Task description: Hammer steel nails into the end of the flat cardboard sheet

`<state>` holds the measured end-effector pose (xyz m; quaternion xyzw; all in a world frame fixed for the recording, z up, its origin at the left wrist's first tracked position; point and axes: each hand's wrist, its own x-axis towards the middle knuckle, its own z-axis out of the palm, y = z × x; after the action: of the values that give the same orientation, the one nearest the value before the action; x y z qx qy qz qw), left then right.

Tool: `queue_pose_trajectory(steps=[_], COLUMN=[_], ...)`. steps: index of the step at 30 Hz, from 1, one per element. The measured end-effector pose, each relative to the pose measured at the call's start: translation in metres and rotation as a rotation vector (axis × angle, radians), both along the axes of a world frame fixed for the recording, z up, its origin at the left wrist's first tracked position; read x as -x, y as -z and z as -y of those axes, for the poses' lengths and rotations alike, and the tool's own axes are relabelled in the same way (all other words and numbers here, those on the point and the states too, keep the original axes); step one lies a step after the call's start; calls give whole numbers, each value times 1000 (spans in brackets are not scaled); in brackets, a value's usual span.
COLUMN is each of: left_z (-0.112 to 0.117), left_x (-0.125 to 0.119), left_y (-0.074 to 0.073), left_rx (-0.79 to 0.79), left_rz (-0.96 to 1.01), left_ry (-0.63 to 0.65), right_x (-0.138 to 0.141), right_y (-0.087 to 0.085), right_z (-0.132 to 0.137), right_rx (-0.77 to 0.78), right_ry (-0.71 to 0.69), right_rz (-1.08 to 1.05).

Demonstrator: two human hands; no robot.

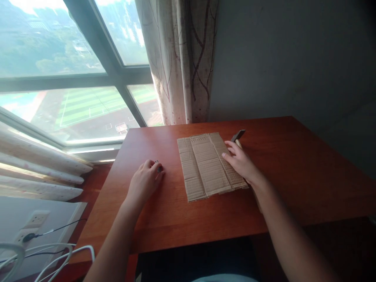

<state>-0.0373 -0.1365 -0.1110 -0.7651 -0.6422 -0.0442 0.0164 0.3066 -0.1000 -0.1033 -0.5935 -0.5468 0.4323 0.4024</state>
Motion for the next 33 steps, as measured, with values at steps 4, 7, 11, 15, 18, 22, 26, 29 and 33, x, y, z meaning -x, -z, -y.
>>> queue_pose_trajectory(steps=[4,7,11,15,18,22,26,29,33], left_z=[-3,-4,-3,-2,-3,-6,-8,-9,-9], left_x=[-2,1,6,9,9,9,9,9,10], left_y=[-2,-3,-2,-1,2,9,14,15,18], left_rx=[14,24,25,13,-8,-37,-62,-80,-82], left_rz=[25,60,109,143,154,166,158,207,276], left_ry=[19,57,111,98,71,39,45,57,55], right_x=[1,1,2,3,3,1,1,0,-1], right_y=[-1,-2,-4,-5,-5,-3,-1,1,1], right_z=[1,1,2,3,3,2,0,-1,-4], right_rx=[-2,2,2,14,9,0,-11,-25,-35], right_ry=[-12,-4,6,15,14,13,-6,-16,-7], right_rz=[-18,-15,-17,-26,-21,-2,-4,-3,7])
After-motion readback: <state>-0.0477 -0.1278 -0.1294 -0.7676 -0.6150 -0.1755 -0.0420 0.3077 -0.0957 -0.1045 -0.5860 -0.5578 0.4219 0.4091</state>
